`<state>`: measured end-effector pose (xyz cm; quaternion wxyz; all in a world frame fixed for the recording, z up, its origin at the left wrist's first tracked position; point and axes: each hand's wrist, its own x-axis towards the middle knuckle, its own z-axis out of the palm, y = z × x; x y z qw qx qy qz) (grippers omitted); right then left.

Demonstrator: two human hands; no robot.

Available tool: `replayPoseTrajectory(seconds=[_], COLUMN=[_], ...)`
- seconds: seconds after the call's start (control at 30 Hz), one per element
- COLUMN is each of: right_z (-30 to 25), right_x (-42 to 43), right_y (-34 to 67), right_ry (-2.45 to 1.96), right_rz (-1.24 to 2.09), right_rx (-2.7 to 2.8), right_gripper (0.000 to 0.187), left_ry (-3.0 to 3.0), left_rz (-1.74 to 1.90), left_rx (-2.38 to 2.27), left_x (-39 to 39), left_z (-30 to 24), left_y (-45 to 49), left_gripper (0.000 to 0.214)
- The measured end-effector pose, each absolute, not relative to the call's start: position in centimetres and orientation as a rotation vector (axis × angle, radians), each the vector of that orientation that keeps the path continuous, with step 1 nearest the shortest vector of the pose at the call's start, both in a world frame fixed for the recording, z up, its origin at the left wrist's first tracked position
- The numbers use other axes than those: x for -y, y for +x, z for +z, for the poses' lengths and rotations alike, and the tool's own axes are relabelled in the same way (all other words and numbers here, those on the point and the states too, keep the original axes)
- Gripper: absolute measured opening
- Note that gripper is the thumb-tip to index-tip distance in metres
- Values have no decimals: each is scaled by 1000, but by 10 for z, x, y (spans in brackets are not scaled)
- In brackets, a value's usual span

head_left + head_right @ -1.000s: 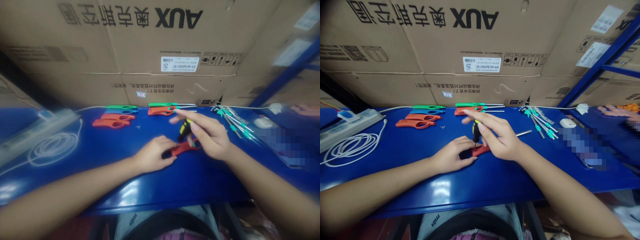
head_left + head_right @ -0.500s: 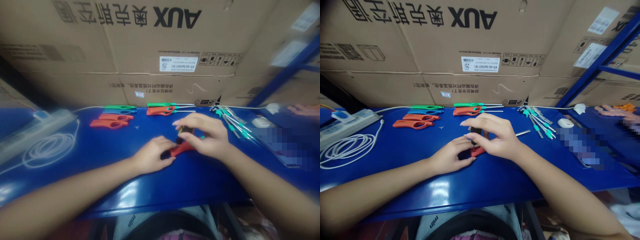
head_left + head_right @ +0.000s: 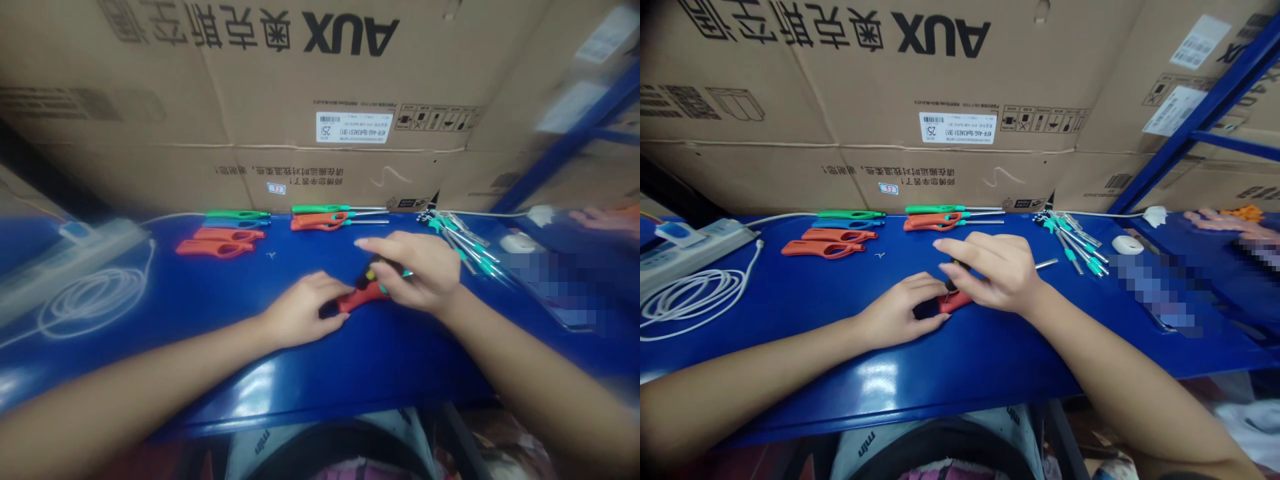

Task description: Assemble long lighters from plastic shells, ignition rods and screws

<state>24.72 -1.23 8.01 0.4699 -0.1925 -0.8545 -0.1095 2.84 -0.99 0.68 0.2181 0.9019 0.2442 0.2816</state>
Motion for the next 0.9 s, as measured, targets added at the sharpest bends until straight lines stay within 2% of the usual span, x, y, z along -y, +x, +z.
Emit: replayPoseTrajectory(seconds=[0.1, 0.17, 0.27, 0.37, 0.47, 0.53, 0.63, 0.7, 0.8, 0.87, 0.9], right_z=[85, 87, 86, 85, 85, 86, 85, 84, 84, 85, 85], right_x=[14, 15, 14, 14, 17, 17, 16, 16, 17, 18, 17], right_y=[246, 244, 245, 247, 245, 244, 244, 245, 244, 244, 244], right_ry=[-517, -540, -524, -481, -519, -553, -543, -508, -529, -570, -570], right_rz=[7, 178, -20, -269, 34, 216, -25, -210, -6, 133, 92], right_rx=[2134, 2111, 2095, 2119, 2166, 2158, 2121, 2121, 2153, 2147, 2143], right_gripper=[34, 30, 16, 23, 38, 33, 21, 24, 36, 31, 26], left_ry=[2510, 2523, 2525, 2516, 2523, 2525, 2524, 2522, 2524, 2525, 2523], left_rz=[771, 767, 770, 770, 759, 747, 744, 758, 768, 760, 758], left_rx=[-689, -692, -680, -684, -700, -703, -693, -688, -694, -689, -687], left_x=[10, 10, 10, 10, 10, 10, 10, 10, 10, 10, 10], left_z=[7, 8, 7, 7, 7, 7, 7, 7, 6, 6, 6], left_y=[29, 29, 29, 29, 29, 28, 28, 28, 28, 28, 28], left_gripper=[31, 30, 30, 30, 30, 30, 29, 30, 30, 29, 28])
